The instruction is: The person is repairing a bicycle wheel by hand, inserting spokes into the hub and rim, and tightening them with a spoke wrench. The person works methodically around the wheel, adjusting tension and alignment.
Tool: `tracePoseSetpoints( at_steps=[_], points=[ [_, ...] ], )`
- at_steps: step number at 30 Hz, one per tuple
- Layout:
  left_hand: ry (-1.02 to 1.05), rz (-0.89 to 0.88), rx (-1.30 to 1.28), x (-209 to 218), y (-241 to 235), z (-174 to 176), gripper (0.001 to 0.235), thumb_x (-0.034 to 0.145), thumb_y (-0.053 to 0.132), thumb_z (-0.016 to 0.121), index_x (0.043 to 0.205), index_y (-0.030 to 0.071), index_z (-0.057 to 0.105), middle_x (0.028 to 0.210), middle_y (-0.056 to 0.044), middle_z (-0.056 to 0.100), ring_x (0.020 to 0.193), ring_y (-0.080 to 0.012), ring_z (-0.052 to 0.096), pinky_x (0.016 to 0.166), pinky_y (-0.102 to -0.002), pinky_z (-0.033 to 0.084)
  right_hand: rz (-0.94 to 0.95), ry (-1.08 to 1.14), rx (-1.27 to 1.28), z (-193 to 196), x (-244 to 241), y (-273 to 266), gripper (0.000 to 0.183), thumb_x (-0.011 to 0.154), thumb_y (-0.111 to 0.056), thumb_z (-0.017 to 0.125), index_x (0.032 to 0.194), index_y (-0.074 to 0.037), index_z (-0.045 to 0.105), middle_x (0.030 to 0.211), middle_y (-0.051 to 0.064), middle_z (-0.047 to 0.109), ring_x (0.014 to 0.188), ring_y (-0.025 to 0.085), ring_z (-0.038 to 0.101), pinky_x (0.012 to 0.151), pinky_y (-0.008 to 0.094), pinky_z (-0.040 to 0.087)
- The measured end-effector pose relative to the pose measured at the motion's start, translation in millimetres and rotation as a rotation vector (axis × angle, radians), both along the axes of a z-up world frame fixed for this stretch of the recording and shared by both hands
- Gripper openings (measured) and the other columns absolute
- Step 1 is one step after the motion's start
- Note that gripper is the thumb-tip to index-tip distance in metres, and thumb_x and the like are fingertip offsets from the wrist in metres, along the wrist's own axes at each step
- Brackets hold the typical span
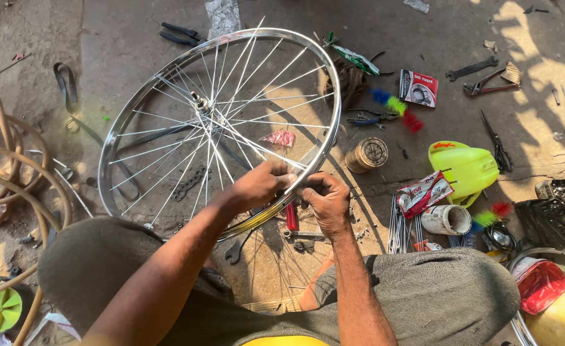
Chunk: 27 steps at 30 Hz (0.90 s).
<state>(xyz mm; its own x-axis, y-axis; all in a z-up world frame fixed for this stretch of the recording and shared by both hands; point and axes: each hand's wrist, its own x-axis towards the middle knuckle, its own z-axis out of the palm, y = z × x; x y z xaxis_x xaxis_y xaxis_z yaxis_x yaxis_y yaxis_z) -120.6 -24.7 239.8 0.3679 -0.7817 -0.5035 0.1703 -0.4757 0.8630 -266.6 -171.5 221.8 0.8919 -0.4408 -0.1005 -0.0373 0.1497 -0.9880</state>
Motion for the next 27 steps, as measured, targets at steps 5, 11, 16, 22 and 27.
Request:
tracePoseSetpoints(
  at_steps=[5, 11, 16, 22, 27],
  points=[
    [0.123, -0.02, -0.124, -1, 3, 8, 0.025, 0.104, 0.022, 0.05, 0.112, 0.004, 0.067, 0.098, -0.01, 0.073, 0.081, -0.014, 0.068, 0.074, -0.031, 0.057, -0.014, -0.003, -0.027, -4, -5, 3, 0.017, 0.088, -0.001, 0.074, 0.104, 0.002, 0.071, 0.09, 0.009, 0.076, 0.081, 0.011, 0.074, 0.073, 0.027, 0.062],
    [-0.025, 0.015, 0.016, -6, -3, 9, 0.041, 0.11, 0.034, 0.047, 0.101, 0.004, 0.074, 0.088, -0.009, 0.07, 0.069, -0.0118, 0.055, 0.067, -0.03, 0.049, 0.004, -0.032, 0.025, -2, -1, 4, 0.016, 0.088, 0.001, 0.075, 0.103, 0.002, 0.069, 0.09, 0.009, 0.075, 0.082, 0.012, 0.073, 0.074, 0.027, 0.063],
    [0.098, -0.032, -0.088, -3, 3, -5, 0.033, 0.104, 0.033, 0.053, 0.103, 0.006, 0.072, 0.085, -0.007, 0.067, 0.061, -0.0124, 0.042, 0.059, -0.033, 0.038, 0.0, 0.006, -0.009, -4, -3, 3, 0.015, 0.087, 0.003, 0.072, 0.102, 0.001, 0.07, 0.086, 0.01, 0.074, 0.075, 0.012, 0.071, 0.066, 0.027, 0.061],
    [-0.193, -0.013, -0.14, -10, 2, -15, 0.056, 0.112, 0.044, 0.043, 0.093, 0.003, 0.076, 0.08, -0.003, 0.061, 0.07, -0.0114, 0.054, 0.065, -0.032, 0.047, -0.002, 0.009, 0.01, -12, -6, 5, 0.014, 0.089, 0.003, 0.071, 0.102, 0.002, 0.07, 0.086, 0.01, 0.074, 0.075, 0.012, 0.071, 0.064, 0.029, 0.06],
    [-0.665, 0.177, 0.058, 3, 7, 0, 0.028, 0.098, 0.029, 0.061, 0.088, 0.003, 0.066, 0.064, -0.004, 0.064, 0.06, -0.0168, 0.065, 0.058, -0.034, 0.047, 0.016, -0.019, 0.078, -15, -2, 5, 0.016, 0.089, 0.002, 0.071, 0.105, 0.002, 0.068, 0.088, 0.01, 0.075, 0.076, 0.013, 0.071, 0.065, 0.029, 0.059]
  ],
)
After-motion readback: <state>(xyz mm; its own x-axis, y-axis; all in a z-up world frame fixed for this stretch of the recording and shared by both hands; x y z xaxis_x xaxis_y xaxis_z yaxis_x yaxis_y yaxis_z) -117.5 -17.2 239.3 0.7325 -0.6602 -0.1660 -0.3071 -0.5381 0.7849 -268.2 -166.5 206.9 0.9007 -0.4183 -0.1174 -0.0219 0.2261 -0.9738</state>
